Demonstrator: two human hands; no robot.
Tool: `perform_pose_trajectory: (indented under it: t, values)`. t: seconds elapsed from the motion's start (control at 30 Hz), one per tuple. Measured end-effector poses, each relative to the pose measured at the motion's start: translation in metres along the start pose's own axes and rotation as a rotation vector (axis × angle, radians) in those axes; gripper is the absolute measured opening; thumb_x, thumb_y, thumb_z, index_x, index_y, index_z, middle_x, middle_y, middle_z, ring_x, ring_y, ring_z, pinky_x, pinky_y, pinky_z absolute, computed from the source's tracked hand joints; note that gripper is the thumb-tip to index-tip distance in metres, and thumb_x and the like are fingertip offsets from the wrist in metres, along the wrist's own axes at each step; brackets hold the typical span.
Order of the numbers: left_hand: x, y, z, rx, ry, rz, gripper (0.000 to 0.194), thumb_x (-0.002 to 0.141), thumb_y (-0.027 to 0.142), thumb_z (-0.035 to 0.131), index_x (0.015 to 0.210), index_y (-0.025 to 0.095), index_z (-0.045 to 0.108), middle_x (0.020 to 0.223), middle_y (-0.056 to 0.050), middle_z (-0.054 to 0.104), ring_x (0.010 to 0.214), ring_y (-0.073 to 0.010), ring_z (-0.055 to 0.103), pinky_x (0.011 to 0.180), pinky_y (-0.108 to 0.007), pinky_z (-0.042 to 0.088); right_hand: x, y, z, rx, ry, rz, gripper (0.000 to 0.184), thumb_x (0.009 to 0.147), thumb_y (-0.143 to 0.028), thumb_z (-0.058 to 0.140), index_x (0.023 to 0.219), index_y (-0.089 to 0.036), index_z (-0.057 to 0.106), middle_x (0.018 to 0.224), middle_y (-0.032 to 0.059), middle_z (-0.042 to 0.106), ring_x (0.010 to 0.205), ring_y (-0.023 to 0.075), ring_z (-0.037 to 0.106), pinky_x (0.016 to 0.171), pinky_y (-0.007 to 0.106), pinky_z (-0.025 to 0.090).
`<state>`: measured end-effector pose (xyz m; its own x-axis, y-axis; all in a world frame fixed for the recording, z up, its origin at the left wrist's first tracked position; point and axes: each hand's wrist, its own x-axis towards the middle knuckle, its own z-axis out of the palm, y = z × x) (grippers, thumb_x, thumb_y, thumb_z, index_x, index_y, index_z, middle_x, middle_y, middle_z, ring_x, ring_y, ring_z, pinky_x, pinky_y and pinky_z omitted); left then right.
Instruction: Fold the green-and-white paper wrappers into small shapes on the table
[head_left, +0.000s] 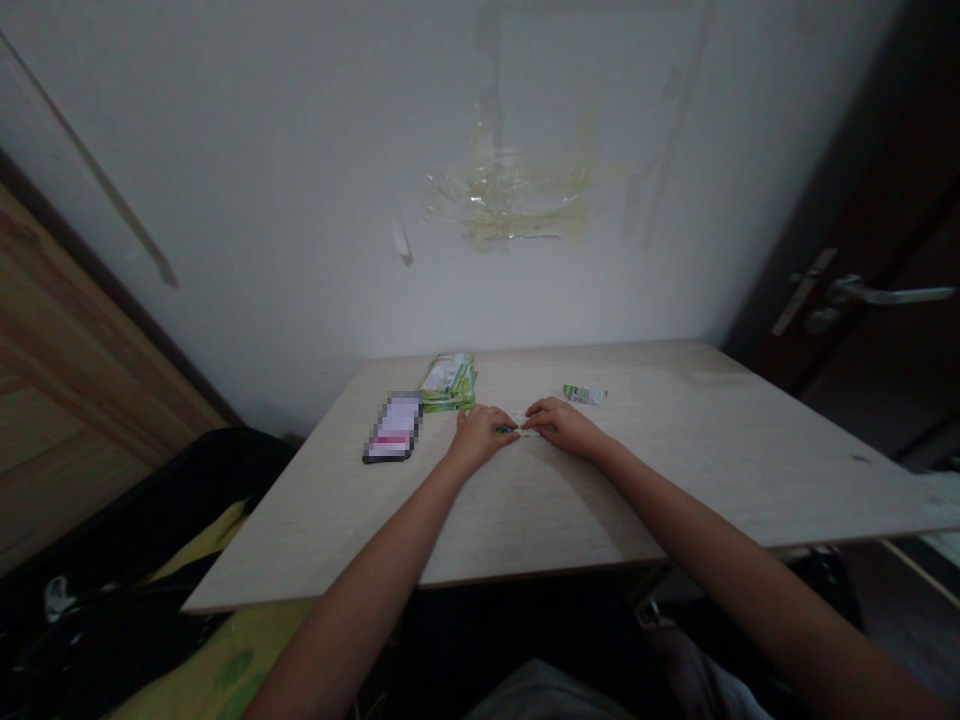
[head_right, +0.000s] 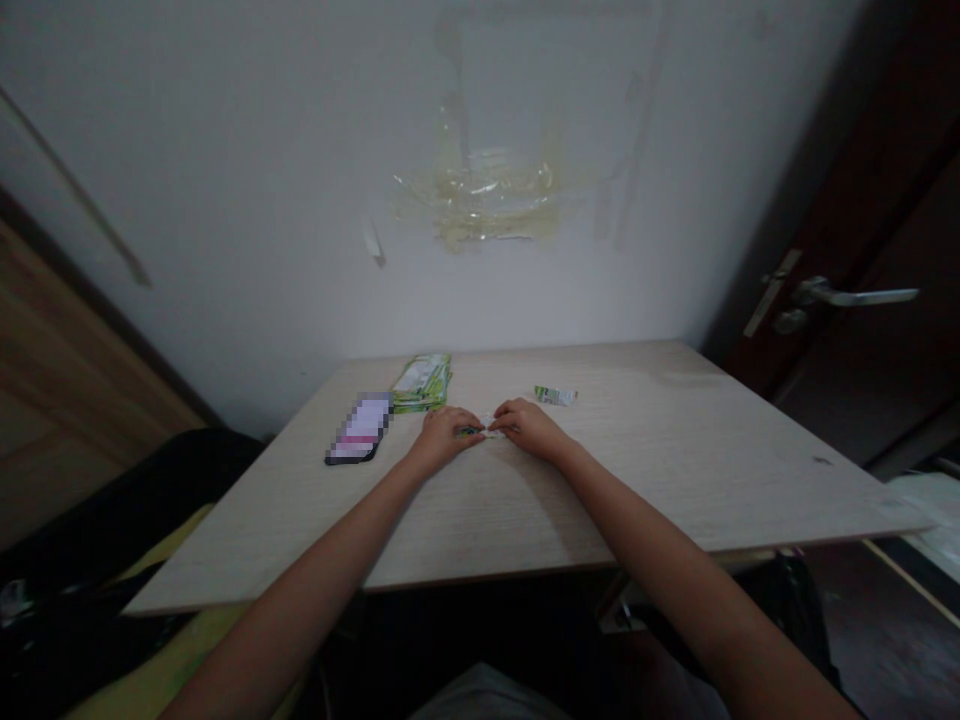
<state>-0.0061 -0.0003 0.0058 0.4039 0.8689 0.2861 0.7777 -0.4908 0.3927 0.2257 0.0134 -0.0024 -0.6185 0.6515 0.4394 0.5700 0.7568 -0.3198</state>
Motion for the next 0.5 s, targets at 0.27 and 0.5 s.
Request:
perform_pose_trajectory:
  t: [0.27,0.5]
  values:
    - [0.0032,-0.0036,0.0027,0.013,0.001,0.012,0.021,0.087,0.045,0.069,0.099,0.030,0.079,0.109,-0.002,0.076,0.112,-0.0251,0.060,0.103,-0.043,0.033,0.0029,-0.0056,-0.0011,-0.086,0.004,-0.051,0.028,0.092,-0.010,0.055,0.103,-0.021,0.079,0.108,0.0104,0.071,0.102,0.0217,0.063,0.095,0.037,0.049]
    - [0.0027,-0.0043,0.0022,0.014,0.002,0.024,0.021,0.090,0.045,0.066,0.098,0.031,0.080,0.107,-0.002,0.077,0.109,-0.0238,0.061,0.102,-0.042,0.033,0.0024,-0.0089,-0.0043,-0.037,-0.022,-0.032,0.028,0.088,-0.011,0.060,0.106,-0.020,0.078,0.108,0.0096,0.072,0.100,0.0213,0.063,0.095,0.037,0.048]
